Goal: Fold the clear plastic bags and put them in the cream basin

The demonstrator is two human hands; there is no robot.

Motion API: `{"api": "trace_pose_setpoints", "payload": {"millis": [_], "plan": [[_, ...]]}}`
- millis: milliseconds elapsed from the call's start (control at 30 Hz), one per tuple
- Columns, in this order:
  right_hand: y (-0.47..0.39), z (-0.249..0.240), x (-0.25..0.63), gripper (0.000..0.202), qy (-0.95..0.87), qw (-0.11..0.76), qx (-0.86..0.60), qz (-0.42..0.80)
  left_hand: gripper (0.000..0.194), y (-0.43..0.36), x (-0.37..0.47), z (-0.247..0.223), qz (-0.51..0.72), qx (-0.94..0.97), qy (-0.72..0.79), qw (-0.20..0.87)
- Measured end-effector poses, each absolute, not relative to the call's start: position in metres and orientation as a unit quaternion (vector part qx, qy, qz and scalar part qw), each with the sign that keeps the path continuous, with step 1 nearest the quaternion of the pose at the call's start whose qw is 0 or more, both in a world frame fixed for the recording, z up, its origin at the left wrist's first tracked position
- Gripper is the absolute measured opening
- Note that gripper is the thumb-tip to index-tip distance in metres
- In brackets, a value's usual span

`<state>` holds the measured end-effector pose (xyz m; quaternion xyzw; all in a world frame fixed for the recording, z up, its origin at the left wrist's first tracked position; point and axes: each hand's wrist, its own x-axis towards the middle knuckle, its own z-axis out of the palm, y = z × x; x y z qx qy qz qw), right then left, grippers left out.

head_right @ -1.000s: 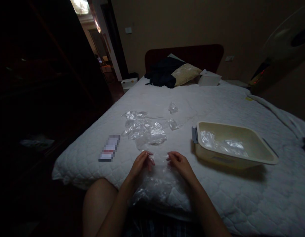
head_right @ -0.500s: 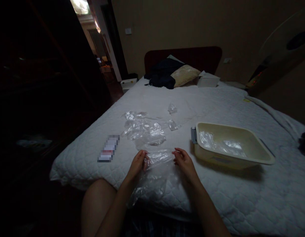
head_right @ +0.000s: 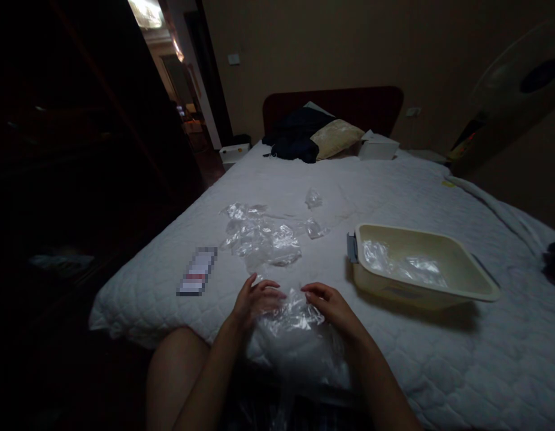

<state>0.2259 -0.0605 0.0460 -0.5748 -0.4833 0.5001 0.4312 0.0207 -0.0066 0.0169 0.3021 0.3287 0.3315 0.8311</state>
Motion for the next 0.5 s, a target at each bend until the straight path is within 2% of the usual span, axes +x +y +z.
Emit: {"api": "trace_pose_setpoints", "payload": {"millis": [100,200,300,500], "plan": [[-0.059,0.045,0.220,0.025,-0.552,0.385,-0.560,0.483,0.049,-0.011,0.024,0.016,0.311,0.359,0.309,0.824],[-0.058,0.044,0.214,0.026,-0.605,0.358,-0.561,0.437,0.039,-0.017,0.028,0.017,0.303,0.468,0.291,0.778],[-0.059,0.045,0.212,0.026,-0.638,0.330,-0.559,0.414,0.039,-0.020,0.031,0.021,0.297,0.543,0.305,0.724],[-0.058,0.044,0.215,0.025,-0.652,0.324,-0.564,0.390,0.029,-0.020,0.034,0.025,0.329,0.576,0.346,0.663]]}}
